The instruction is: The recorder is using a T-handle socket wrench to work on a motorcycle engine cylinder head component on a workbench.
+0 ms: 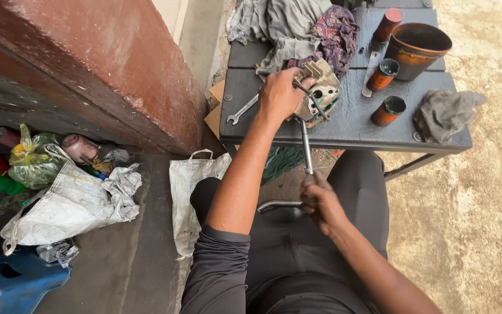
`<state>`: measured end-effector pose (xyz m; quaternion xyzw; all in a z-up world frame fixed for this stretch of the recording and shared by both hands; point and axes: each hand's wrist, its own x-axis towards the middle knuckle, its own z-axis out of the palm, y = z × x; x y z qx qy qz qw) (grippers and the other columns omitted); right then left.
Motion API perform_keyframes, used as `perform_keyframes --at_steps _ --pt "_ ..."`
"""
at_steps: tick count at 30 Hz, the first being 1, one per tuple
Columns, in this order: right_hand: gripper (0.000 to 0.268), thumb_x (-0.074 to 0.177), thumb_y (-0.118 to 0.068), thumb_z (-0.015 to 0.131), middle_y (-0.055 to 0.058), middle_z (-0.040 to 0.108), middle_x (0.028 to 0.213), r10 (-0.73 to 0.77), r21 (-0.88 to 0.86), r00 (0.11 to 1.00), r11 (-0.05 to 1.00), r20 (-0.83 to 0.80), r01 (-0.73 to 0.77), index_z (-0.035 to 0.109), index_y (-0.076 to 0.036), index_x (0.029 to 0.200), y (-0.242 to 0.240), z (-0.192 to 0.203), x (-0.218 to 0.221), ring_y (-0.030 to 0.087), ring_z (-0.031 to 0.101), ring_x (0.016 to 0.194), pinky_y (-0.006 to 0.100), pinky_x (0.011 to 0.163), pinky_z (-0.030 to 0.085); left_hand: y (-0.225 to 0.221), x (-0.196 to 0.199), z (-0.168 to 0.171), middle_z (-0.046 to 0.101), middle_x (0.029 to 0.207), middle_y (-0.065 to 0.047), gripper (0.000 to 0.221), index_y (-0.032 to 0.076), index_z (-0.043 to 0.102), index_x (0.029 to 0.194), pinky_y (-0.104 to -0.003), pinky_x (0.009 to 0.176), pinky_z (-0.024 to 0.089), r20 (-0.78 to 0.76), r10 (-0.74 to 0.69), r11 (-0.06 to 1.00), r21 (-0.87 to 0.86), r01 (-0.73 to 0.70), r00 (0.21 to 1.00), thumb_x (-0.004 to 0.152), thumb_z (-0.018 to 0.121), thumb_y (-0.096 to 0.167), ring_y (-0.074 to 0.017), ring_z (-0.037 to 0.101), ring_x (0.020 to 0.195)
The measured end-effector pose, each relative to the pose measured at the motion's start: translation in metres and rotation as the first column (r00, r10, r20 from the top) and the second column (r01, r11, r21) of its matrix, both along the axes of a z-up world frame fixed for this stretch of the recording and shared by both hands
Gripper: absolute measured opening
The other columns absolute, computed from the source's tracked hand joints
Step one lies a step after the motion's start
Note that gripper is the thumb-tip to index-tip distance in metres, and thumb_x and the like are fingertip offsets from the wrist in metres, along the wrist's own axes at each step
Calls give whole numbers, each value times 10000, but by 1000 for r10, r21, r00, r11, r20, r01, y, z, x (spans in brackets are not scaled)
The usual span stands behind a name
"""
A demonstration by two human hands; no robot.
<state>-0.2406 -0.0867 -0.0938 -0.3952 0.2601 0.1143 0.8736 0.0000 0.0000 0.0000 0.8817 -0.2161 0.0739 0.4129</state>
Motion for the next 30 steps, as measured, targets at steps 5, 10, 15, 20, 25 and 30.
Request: perform_keyframes --at_steps 5,10,15,20,25,30 --pt "981 815 63 550 -38 460 759 62 -339 826 927 560 160 173 -141 1698 15 18 -27 60 413 620 239 592 406 -1 3 -6 779 895 -155 382 127 752 1120 -469 780 577 -69 -29 999 28 31 997 909 722 443 -352 755 854" --pt "948 812 57 563 -24 496 708 342 -333 922 904 184 -269 197 -179 1655 15 -5 -5 55 447 579 235 489 379 -1 -1 7 783 894 -129 377 161 753 1127 -473 760 572 -113 -2 997 82 11 994 915 700 468 -330 751 844" --pt "893 839 40 506 -38 467 737 -229 -216 911 925 343 313 241 -138 1673 -2 27 -5 69 391 573 229 483 354 -2 -3 19 780 915 -104 447 182 719 1167 -487 753 564 -207 37 972 233 13 978 895 666 532 -294 762 854" --pt "919 855 102 557 -36 451 778 187 -512 797 842 574 171 185 -113 1666 13 1 -15 68 448 705 243 709 472 -2 3 2 771 934 -111 459 157 726 1147 -497 754 562 -43 19 975 224 -9 999 896 679 539 -322 741 900" --pt "842 906 89 581 -20 460 835 180 -393 877 920 444 10 330 -62 1695 -15 -17 -9 83 447 747 245 889 520 0 2 3 778 935 -109 420 159 736 1141 -499 779 561 -47 9 974 225 2 999 913 682 507 -325 741 917" --pt "1010 821 79 558 -38 462 815 350 -304 745 930 567 -206 135 -201 1695 21 27 -24 76 474 736 227 746 483 -2 3 2 774 929 -119 453 162 723 1183 -499 781 559 -61 28 983 184 -16 998 894 689 509 -329 744 889"
